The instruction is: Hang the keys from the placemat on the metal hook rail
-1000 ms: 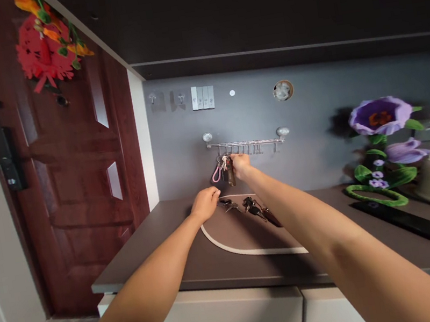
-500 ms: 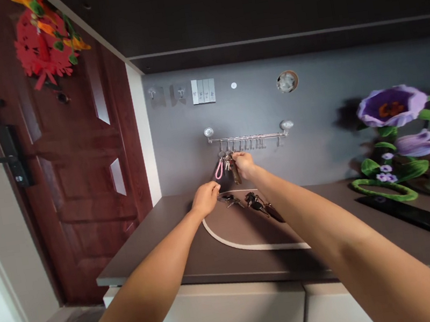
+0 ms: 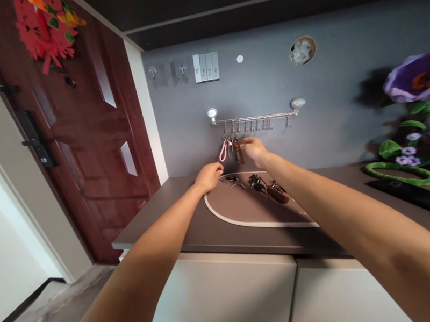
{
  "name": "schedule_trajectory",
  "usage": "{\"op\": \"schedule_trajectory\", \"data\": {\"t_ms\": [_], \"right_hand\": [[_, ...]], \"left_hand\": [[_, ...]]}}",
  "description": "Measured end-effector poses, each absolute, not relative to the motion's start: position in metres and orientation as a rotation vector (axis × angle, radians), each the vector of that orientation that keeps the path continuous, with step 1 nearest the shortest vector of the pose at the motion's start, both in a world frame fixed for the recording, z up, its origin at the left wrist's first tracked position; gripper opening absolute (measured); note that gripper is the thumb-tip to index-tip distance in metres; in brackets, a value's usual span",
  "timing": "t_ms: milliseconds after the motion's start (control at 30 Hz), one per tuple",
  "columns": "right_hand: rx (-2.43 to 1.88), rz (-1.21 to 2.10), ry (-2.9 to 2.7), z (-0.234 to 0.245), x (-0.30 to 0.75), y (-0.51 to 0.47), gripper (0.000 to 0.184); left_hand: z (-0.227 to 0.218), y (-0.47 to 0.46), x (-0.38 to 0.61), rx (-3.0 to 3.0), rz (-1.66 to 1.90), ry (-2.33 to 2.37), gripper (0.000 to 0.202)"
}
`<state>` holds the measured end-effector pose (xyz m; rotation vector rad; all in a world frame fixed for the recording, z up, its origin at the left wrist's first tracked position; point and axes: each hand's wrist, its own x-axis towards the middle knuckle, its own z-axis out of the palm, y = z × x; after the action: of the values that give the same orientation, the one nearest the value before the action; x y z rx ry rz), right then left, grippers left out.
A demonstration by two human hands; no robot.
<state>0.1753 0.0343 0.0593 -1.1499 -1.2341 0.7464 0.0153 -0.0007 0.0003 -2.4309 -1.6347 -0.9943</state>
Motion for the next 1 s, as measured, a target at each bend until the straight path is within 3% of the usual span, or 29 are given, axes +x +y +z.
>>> {"op": "schedule_trajectory", "data": {"t_ms": [233, 467, 767, 1000], "right_hand": [[-1.176, 0.686, -1.352, 0.035, 0.181, 0.014, 0.019], [-1.191, 0.489, -1.595, -0.002, 0.195, 0.01, 0.016], [-1.272, 0.164, -2.035, -0.006, 0.198, 0.016, 0.017], [-1.288, 0.178, -2.056, -0.009, 0.194, 0.017, 0.012]], "left_hand": [[0.017, 0.005, 0.027, -2.463, -0.807, -1.729, 0.02], [-0.006, 0.014, 0.041, -2.409, -0.854, -1.748, 0.017], [-0.022, 0.016, 0.037, -2.413, -0.685, -1.654, 0.018], [-0.024, 0.018, 0.039, -2.392, -0.627, -1.655, 0.014]]}}
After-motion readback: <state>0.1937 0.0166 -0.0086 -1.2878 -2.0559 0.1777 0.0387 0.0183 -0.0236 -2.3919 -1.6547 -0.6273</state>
